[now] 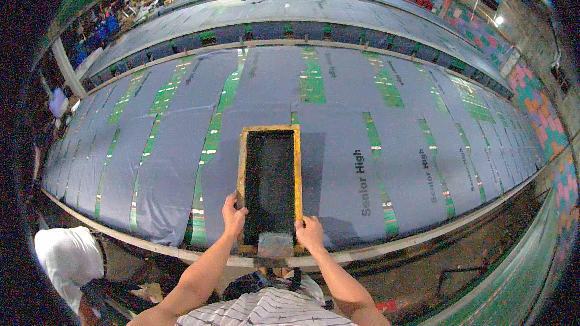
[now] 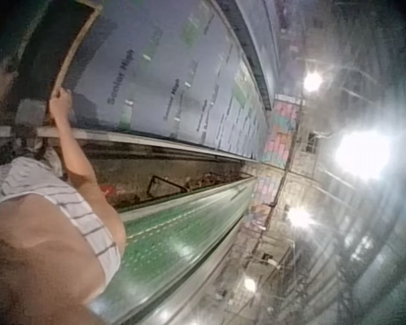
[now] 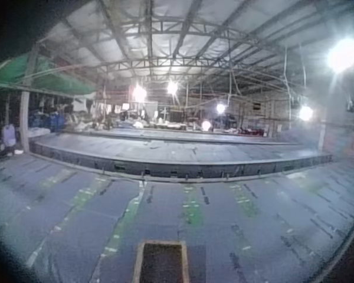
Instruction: The person uses a squeegee to spread ink across a screen printing frame placed on a padded surface. They repeatedly pull the squeegee to distribute the ink evenly, then briefly walk to a nearby table to pick up a small container and return to the frame to continue spreading the ink.
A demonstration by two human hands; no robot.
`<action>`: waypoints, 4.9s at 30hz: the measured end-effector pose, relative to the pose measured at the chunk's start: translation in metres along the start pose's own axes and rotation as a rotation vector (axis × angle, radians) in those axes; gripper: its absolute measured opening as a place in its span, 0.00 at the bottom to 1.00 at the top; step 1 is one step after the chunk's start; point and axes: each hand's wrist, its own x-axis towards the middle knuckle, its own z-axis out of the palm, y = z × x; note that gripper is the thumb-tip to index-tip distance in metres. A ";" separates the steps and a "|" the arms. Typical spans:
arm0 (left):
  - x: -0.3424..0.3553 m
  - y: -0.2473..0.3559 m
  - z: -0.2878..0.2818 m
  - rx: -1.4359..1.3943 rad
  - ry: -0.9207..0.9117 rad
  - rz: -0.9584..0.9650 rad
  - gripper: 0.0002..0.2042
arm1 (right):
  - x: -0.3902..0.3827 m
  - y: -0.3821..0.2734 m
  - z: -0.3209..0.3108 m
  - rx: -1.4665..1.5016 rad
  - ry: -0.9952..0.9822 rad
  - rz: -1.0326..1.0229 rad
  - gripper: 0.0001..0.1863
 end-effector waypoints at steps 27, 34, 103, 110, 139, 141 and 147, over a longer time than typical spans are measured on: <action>0.008 0.006 -0.001 0.123 -0.061 -0.045 0.32 | -0.018 -0.016 -0.010 -0.010 0.049 -0.220 0.26; 0.010 -0.017 0.005 0.119 -0.003 0.024 0.33 | -0.068 -0.051 -0.023 -0.377 -0.295 -0.761 0.25; 0.011 -0.008 0.001 0.119 -0.039 -0.047 0.33 | 0.272 -0.138 -0.010 -0.494 0.124 -0.802 0.08; 0.011 0.000 -0.002 0.167 -0.074 -0.052 0.31 | 0.288 -0.131 0.005 -0.526 -0.001 -0.647 0.09; 0.010 -0.014 0.000 0.116 -0.075 -0.015 0.31 | -0.065 -0.047 0.015 -0.500 -0.034 -0.764 0.23; 0.009 -0.011 0.000 0.127 -0.078 -0.022 0.31 | -0.071 -0.044 0.013 -0.493 -0.124 -0.721 0.24; 0.008 -0.008 0.002 0.076 -0.048 -0.012 0.31 | -0.081 -0.030 0.010 -0.469 -0.134 -0.755 0.26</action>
